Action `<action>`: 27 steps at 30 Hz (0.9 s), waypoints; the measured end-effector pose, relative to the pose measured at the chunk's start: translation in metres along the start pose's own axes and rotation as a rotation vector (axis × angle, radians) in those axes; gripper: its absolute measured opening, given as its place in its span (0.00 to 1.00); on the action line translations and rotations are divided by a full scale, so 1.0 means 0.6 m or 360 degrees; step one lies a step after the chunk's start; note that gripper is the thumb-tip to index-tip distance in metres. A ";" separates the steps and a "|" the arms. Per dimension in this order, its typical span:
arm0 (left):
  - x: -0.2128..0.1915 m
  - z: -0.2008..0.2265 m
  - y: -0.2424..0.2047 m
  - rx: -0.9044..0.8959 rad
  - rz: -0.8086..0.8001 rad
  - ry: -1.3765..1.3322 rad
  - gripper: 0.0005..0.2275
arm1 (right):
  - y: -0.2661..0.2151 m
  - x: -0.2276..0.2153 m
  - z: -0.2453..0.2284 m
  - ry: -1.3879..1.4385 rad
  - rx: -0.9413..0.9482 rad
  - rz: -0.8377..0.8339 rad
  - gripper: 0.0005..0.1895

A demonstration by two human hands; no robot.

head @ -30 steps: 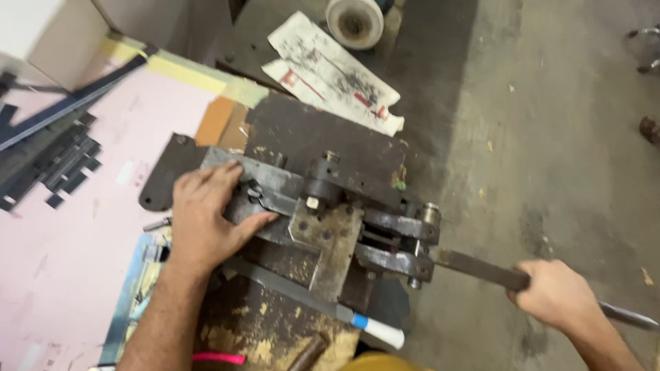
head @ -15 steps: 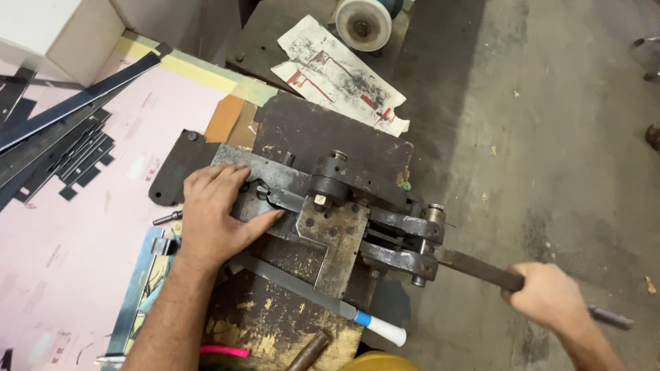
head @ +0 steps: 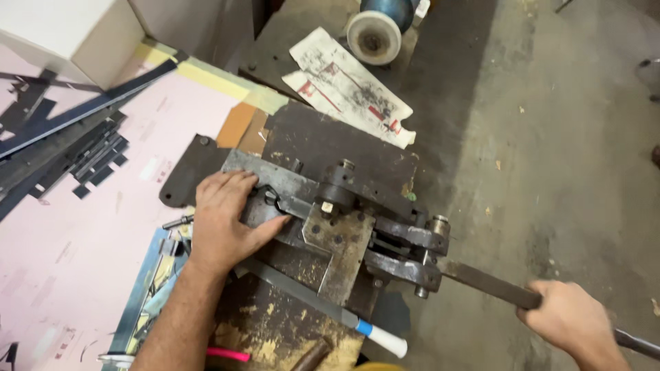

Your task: The person repeatedly picks up small black metal pieces from a wooden template, places them on a metal anvil, and strikes them with a hammer to shape them. The person also uses a manual press to bend the metal pieces. The process is repeated multiple times with different pieces.

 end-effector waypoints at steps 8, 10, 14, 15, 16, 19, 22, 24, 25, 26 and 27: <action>0.004 -0.007 0.001 0.0015 0.0010 0.0028 0.32 | -0.003 -0.014 -0.012 0.0076 -0.0104 0.0026 0.17; 0.006 -0.003 -0.005 0.0027 0.0000 0.0020 0.32 | -0.014 -0.007 -0.015 0.0085 -0.0105 -0.0004 0.16; 0.001 0.004 0.012 0.0031 0.0021 -0.0022 0.30 | -0.022 -0.027 -0.023 0.0068 -0.0133 0.0007 0.13; -0.004 0.000 0.014 0.0012 0.0024 -0.0012 0.30 | -0.007 -0.037 -0.035 0.0042 -0.0143 0.0029 0.13; -0.005 0.002 0.005 -0.0005 0.0005 -0.0011 0.31 | -0.011 -0.030 -0.032 0.0049 -0.0157 0.0046 0.13; 0.002 0.002 0.001 -0.0002 -0.0082 -0.0027 0.31 | -0.013 0.003 -0.017 0.0110 -0.0150 0.0026 0.13; 0.001 -0.006 0.017 0.0035 -0.0152 -0.0030 0.31 | 0.010 0.007 -0.014 0.0176 -0.0121 -0.0013 0.13; 0.000 -0.010 0.016 0.0080 -0.0231 -0.0049 0.32 | 0.009 0.011 -0.004 0.0222 -0.0067 0.0024 0.14; 0.000 -0.012 0.013 0.0064 -0.0282 -0.0042 0.33 | 0.013 0.016 -0.013 0.0206 -0.0130 0.0022 0.13; 0.004 -0.014 0.019 0.0073 -0.0335 -0.0043 0.33 | 0.013 0.023 -0.018 0.0209 -0.0175 0.0027 0.13; 0.008 -0.014 0.024 0.0082 -0.0387 -0.0044 0.33 | 0.010 0.027 -0.019 0.0212 -0.0221 0.0031 0.14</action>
Point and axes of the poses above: each hand's wrist, its own y-axis towards the middle knuckle, its own x-axis out of the palm, z = x × y, the point moved 8 cm from there along y, towards the middle knuckle, and after that the axes turned 2 degrees about z, right-handed, at the moved point
